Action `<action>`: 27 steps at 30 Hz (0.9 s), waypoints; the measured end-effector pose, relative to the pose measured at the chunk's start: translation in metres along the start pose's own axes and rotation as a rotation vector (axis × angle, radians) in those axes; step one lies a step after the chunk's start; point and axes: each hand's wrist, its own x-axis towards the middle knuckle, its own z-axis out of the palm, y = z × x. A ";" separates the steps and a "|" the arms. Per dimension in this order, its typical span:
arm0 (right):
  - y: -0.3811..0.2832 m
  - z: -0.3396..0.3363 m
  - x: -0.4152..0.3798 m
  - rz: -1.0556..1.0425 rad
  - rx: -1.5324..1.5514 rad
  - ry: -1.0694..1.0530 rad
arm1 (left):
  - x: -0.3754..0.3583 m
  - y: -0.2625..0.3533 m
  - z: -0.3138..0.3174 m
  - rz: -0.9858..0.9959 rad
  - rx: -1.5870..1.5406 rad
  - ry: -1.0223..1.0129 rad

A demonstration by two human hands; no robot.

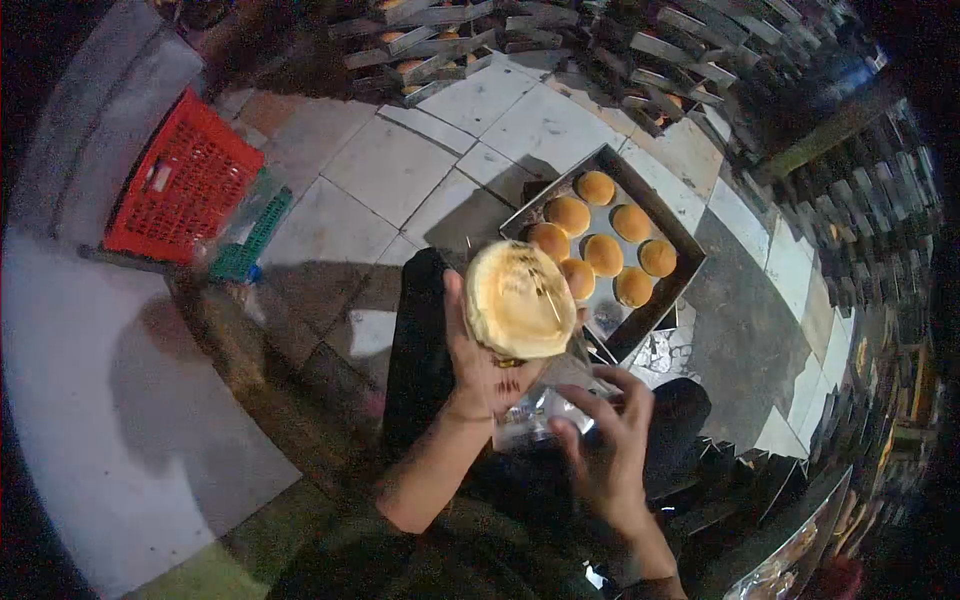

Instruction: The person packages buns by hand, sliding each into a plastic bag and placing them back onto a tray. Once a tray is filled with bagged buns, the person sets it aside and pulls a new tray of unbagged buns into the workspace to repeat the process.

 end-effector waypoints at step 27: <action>0.052 0.131 -0.054 0.802 0.982 -0.265 | -0.105 0.053 -0.053 0.134 1.649 0.483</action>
